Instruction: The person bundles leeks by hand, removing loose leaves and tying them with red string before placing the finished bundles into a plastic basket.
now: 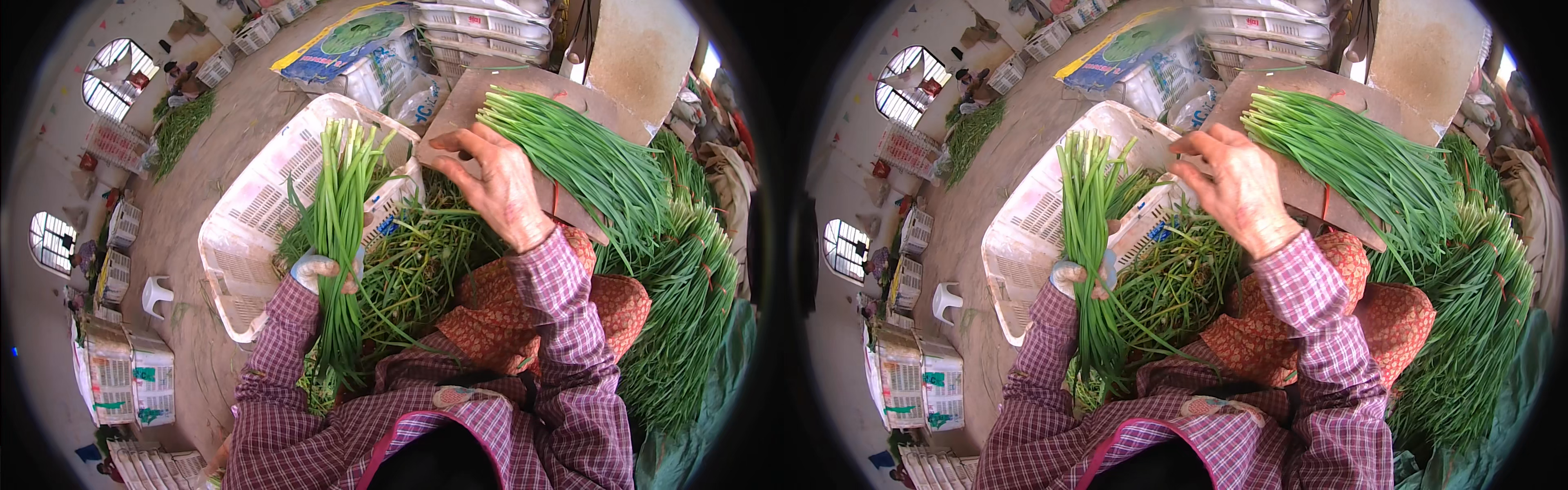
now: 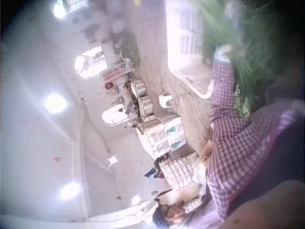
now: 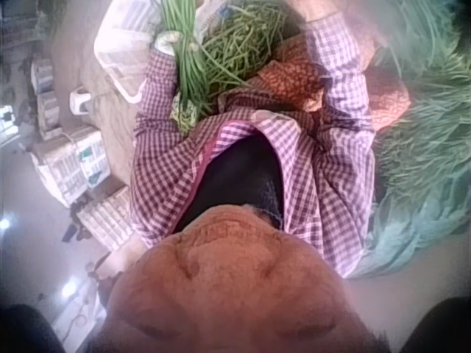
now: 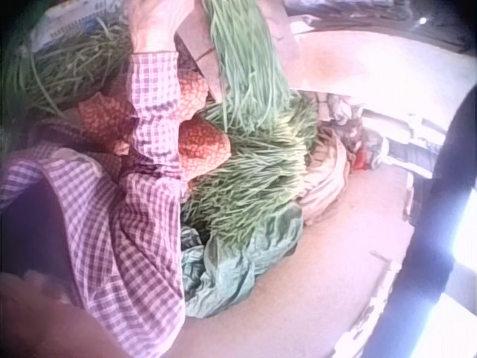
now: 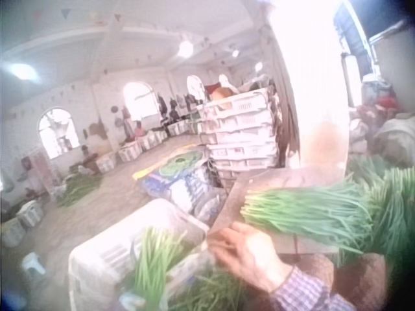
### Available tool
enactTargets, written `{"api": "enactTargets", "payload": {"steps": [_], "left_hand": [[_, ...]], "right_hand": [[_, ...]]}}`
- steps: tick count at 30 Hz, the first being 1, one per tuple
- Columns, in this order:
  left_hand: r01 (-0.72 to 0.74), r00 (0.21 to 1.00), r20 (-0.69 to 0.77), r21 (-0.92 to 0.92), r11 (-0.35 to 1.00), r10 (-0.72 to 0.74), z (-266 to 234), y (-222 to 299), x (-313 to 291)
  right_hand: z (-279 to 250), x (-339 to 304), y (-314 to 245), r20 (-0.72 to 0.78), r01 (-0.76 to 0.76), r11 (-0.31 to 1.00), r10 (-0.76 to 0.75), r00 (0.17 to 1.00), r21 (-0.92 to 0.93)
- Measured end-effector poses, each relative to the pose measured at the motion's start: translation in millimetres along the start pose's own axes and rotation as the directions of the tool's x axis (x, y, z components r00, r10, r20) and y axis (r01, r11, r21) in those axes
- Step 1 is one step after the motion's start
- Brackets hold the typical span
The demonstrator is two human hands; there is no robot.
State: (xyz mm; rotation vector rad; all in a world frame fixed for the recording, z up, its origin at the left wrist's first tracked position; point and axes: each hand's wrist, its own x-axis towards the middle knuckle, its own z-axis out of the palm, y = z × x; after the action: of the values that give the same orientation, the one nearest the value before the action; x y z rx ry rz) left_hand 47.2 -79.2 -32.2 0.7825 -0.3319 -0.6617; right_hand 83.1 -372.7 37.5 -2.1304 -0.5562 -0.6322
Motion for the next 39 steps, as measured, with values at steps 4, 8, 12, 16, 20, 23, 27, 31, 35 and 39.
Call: {"api": "enactTargets", "payload": {"steps": [4, 8, 12, 16, 20, 23, 27, 31, 35, 39], "left_hand": [[0.039, 0.999, 0.037, 0.014, 0.999, -0.040, -5, -7, 1], [0.059, 0.998, -0.006, 0.060, 0.996, -0.059, 9, -7, 2], [0.090, 0.991, -0.113, 0.106, 0.990, -0.078, -17, -8, -12], [0.109, 0.922, -0.387, 0.300, 0.948, 0.017, -18, -12, -13], [0.114, 0.855, -0.497, 0.459, 0.881, 0.148, -3, -18, -1], [0.093, 0.867, -0.469, 0.478, 0.873, 0.165, 13, -20, 9], [0.119, 0.889, -0.444, 0.457, 0.882, 0.110, 12, -22, 8], [0.099, 0.929, -0.362, 0.453, 0.886, 0.081, 22, -22, 13], [0.133, 0.954, -0.301, 0.389, 0.911, -0.011, 19, -20, 12], [0.184, 0.959, -0.268, 0.364, 0.913, -0.087, 11, -21, 10]], "right_hand": [[27, 10, -24, -0.129, 0.138, 0.988, -0.147, 0.981, -0.075], [43, 20, -14, -0.133, 0.225, 0.934, -0.269, 0.954, -0.276], [11, 29, 30, -0.258, 0.009, 0.884, -0.146, 0.955, -0.468], [-24, 13, 52, -0.085, -0.163, 0.831, 0.139, 0.987, -0.533], [12, -10, 38, 0.004, -0.142, 0.990, 0.142, 0.990, -0.018], [23, -8, 14, -0.002, -0.214, 0.936, 0.223, 0.975, 0.281], [29, 2, -6, -0.048, 0.053, 0.995, -0.049, 0.998, 0.085], [30, 6, -9, 0.018, 0.279, 0.950, -0.279, 0.960, -0.138], [31, 11, -3, 0.048, 0.430, 0.881, -0.429, 0.902, -0.198], [35, 11, 11, 0.070, 0.487, 0.821, -0.490, 0.869, -0.297]]}}
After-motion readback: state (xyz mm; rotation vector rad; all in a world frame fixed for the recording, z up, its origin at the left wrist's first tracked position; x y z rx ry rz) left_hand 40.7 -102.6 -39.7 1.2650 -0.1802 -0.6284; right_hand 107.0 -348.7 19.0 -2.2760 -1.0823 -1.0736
